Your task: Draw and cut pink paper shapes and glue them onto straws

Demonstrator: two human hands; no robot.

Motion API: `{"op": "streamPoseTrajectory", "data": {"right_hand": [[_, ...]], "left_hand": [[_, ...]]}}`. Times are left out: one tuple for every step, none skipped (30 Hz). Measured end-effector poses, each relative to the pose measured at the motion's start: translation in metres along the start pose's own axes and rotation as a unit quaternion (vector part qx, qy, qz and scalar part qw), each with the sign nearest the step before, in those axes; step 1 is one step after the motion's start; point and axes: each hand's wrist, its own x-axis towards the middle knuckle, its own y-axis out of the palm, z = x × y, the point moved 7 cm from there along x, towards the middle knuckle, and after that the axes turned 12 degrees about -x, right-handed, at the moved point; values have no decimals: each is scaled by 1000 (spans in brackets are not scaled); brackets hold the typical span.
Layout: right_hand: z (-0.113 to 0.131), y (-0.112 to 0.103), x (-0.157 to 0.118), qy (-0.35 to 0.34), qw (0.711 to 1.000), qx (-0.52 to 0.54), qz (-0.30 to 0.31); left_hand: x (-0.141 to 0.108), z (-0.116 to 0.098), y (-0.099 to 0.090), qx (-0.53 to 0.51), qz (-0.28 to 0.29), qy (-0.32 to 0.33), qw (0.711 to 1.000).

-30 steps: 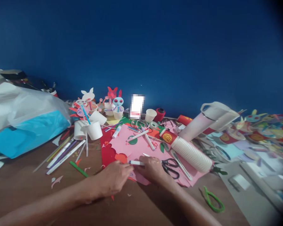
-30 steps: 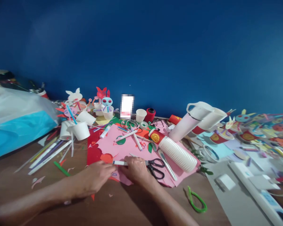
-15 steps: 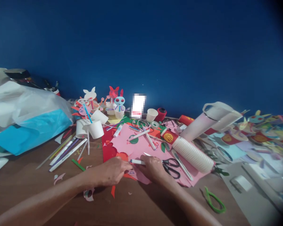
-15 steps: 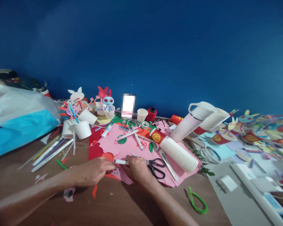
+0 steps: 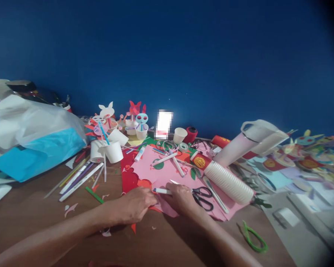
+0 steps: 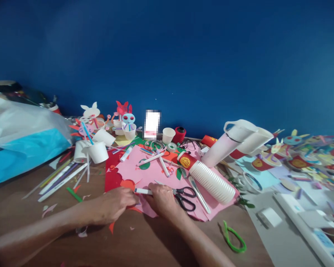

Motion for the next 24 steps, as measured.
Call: {"op": "streamPoseTrajectory", "data": {"right_hand": [[0, 0, 0, -1, 1000, 0, -1], [0, 0, 0, -2, 1000, 0, -2], [0, 0, 0, -2, 1000, 1, -3], [0, 0, 1, -1, 1000, 1, -3], [-1, 0, 1, 0, 1000, 1, -4], [-1, 0, 1, 2, 1000, 1, -4], [-1, 0, 1, 4, 1000, 2, -3], [-2, 0, 1, 6, 1000, 3, -2], [-2, 0, 1, 7, 1000, 5, -1], [-2, 0, 1, 8, 1000, 8, 1], [-3, 0, 1, 10, 1000, 11, 3], [-3, 1, 1, 10, 1000, 14, 6], [-3, 1, 1, 11, 1000, 17, 9], [-4, 1, 1, 11, 1000, 19, 12], [-4, 2, 1, 12, 1000, 21, 14], [-4, 2, 2, 13, 1000, 22, 17], [-4, 2, 2, 13, 999, 23, 19], [-4, 2, 1, 14, 999, 24, 20], [-4, 2, 1, 15, 999, 25, 21], [-4, 2, 1, 14, 999, 26, 22], [-4, 2, 1, 13, 999, 27, 20], [-4, 1, 1, 12, 999, 28, 16], [-4, 1, 0, 10, 999, 28, 12], [-3, 0, 0, 9, 1000, 27, 9]], "left_hand": [[0, 0, 1, -4, 4, 0, 1000], [-1, 0, 2, -6, 8, -1, 1000], [-1, -1, 3, -3, 8, 0, 1000], [-2, -2, 5, 8, 6, 2, 1000], [-3, -3, 8, 26, 3, 4, 1000], [-4, -4, 12, 49, 0, 6, 999], [-5, -6, 17, 79, -4, 7, 997], [-6, -8, 22, 113, -6, 7, 994], [-7, -9, 28, 144, -12, 7, 990], [-8, -11, 32, 169, -23, 2, 985], [-9, -12, 36, 191, -34, 0, 981], [-9, -13, 40, 210, -40, -3, 977], [-9, -14, 44, 229, -47, -9, 972], [-9, -14, 47, 244, -55, -13, 968], [-9, -15, 50, 254, -60, -12, 965], [-9, -15, 53, 260, -64, -12, 963], [-9, -15, 56, 266, -69, -14, 961], [-8, -16, 58, 272, -72, -15, 959], [-8, -17, 61, 278, -78, -15, 957], [-8, -18, 62, 283, -85, -13, 955], [-8, -20, 62, 287, -93, -12, 953], [-8, -21, 63, 288, -99, -11, 953], [-8, -23, 62, 287, -103, -12, 952], [-9, -24, 61, 286, -107, -16, 952]]}}
